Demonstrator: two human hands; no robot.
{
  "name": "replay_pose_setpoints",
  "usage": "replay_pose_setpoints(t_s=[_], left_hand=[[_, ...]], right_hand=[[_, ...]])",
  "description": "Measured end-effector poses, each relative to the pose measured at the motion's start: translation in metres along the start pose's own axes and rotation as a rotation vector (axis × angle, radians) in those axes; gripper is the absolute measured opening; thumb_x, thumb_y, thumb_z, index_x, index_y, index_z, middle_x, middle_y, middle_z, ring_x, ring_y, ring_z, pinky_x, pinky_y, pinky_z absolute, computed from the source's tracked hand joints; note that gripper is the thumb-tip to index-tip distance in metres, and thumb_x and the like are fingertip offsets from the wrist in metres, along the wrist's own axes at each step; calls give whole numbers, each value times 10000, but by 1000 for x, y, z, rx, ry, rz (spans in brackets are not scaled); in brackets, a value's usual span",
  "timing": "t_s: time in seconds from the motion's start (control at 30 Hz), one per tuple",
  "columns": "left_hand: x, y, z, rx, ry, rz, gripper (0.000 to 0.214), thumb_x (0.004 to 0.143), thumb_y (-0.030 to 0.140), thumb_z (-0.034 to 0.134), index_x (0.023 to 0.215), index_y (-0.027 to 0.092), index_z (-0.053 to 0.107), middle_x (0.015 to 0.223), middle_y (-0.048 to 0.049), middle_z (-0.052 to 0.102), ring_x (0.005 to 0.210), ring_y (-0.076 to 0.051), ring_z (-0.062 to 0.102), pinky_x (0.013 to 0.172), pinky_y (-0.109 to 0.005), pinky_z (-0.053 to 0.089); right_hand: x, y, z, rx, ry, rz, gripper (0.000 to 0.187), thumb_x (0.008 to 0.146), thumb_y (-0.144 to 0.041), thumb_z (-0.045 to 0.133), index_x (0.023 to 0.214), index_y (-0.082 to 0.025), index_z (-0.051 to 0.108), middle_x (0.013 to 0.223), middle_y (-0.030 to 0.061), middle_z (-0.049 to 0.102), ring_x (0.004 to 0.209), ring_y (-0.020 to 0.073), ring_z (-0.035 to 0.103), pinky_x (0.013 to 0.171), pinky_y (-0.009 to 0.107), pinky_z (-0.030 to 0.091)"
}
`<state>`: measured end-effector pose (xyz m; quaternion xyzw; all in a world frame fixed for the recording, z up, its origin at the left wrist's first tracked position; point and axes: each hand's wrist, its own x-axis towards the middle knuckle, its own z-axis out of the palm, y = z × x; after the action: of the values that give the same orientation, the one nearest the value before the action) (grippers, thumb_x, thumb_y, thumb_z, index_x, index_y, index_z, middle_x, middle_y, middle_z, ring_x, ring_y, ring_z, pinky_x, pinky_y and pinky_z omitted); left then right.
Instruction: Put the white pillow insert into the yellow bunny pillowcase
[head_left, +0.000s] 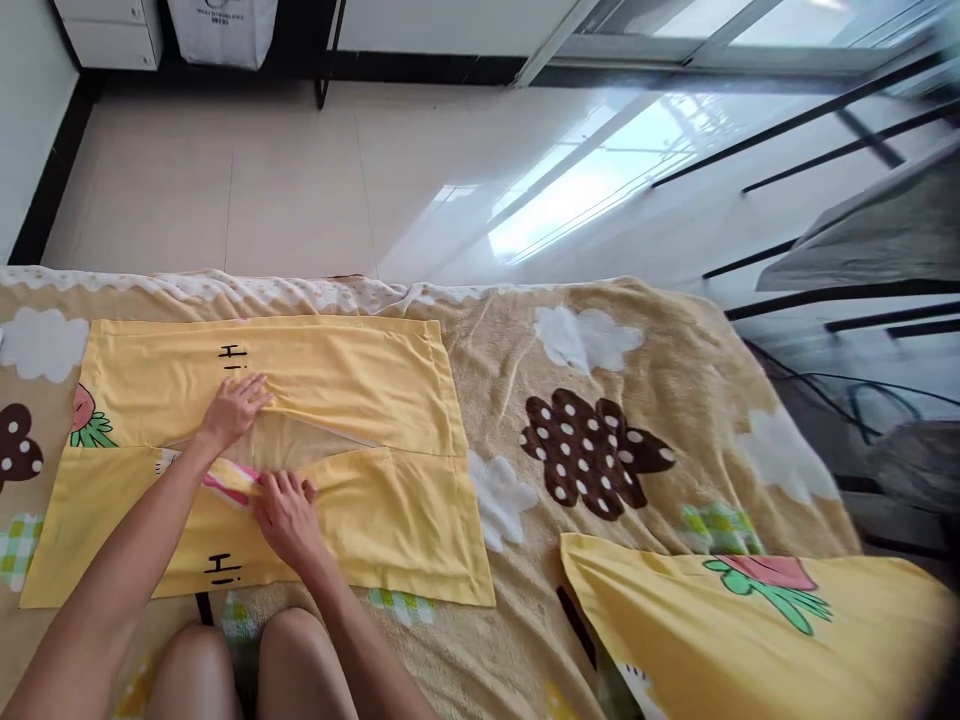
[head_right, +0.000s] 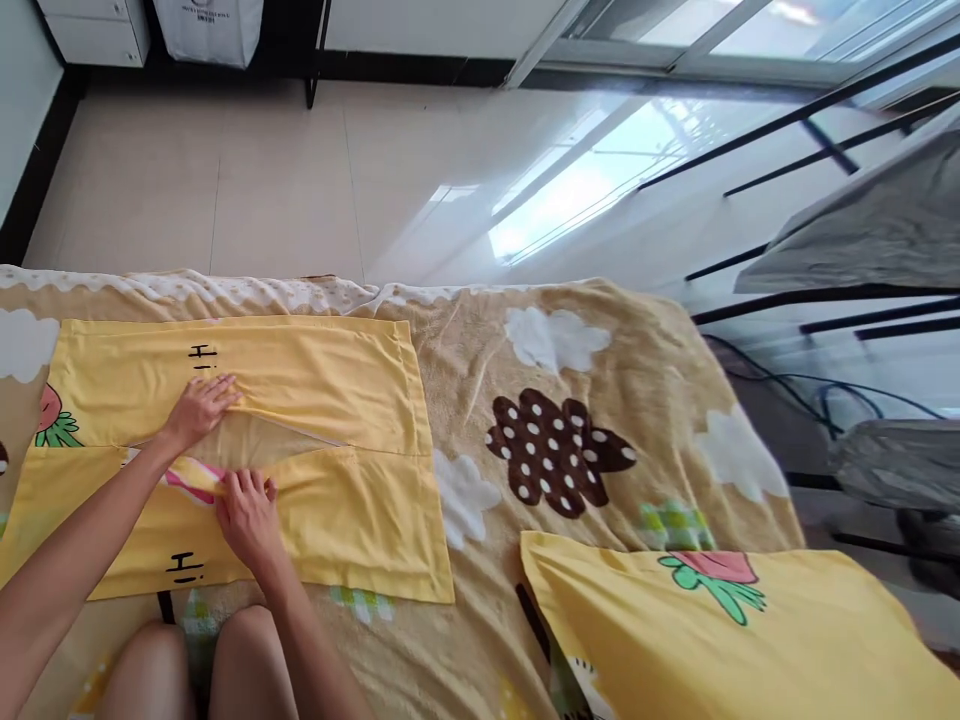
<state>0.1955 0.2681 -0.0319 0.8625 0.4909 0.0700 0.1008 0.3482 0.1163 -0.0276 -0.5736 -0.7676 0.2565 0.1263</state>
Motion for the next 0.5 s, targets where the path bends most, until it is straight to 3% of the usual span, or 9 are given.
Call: replay_pose_setpoints(t_s=[0.03, 0.13, 0.2, 0.27, 0.33, 0.4, 0.5], left_hand=[[4, 2, -4, -13, 32, -170, 366, 897, 191, 519, 1226, 286, 647, 1440, -95, 487, 1358, -264, 418, 1088, -521, 290], [12, 18, -16, -52, 175, -620, 334, 871, 226, 562, 1192, 232, 655, 1398, -143, 518, 1336, -304, 425, 1047, -585, 296], [6, 26, -24, -57, 232, -668, 370, 866, 182, 533, 1222, 223, 625, 1393, -146, 519, 1317, -284, 443, 1047, -577, 292], [-18, 20, -31, -43, 259, -608, 396, 859, 164, 509, 1239, 218, 608, 1400, -145, 513, 1302, -265, 458, 1057, -545, 295], [-66, -2, -38, -23, 304, -584, 387, 859, 228, 505, 1229, 196, 615, 1391, -160, 518, 1281, -268, 479, 1052, -506, 320], [-136, -33, -48, -1, 397, -608, 370, 845, 341, 503, 1142, 192, 664, 1314, -169, 576, 1228, -286, 521, 1043, -477, 347], [-264, -67, -79, -86, 634, -871, 299, 741, 450, 517, 812, 219, 693, 870, -137, 698, 941, -306, 628, 890, -448, 469]], right_hand=[[-10, 0, 0, 2, -33, -52, 81, 898, -262, 514, 925, -200, 558, 935, 48, 600, 933, 210, 500, 894, 390, 322], [-32, -4, -2, 43, -76, -188, 156, 909, -294, 518, 787, -205, 555, 805, 8, 591, 836, 183, 531, 844, 363, 356], [-41, -5, -8, 69, -50, -223, 128, 911, -307, 522, 845, -226, 596, 805, -11, 611, 820, 176, 564, 819, 351, 378], [-47, -1, -17, 86, 9, -238, 139, 911, -296, 517, 990, -262, 625, 928, -10, 653, 897, 182, 600, 844, 356, 396], [-55, 14, -25, 102, 94, -228, 229, 922, -266, 477, 1098, -264, 623, 1082, 27, 658, 1014, 205, 604, 892, 379, 403], [-67, 40, -30, 135, 215, -161, 269, 933, -267, 441, 1109, -233, 641, 1134, 81, 651, 1072, 230, 596, 916, 407, 416], [-98, 88, -28, 280, 370, 60, 309, 920, -378, 445, 975, -193, 687, 990, 111, 682, 931, 226, 640, 817, 372, 490]])
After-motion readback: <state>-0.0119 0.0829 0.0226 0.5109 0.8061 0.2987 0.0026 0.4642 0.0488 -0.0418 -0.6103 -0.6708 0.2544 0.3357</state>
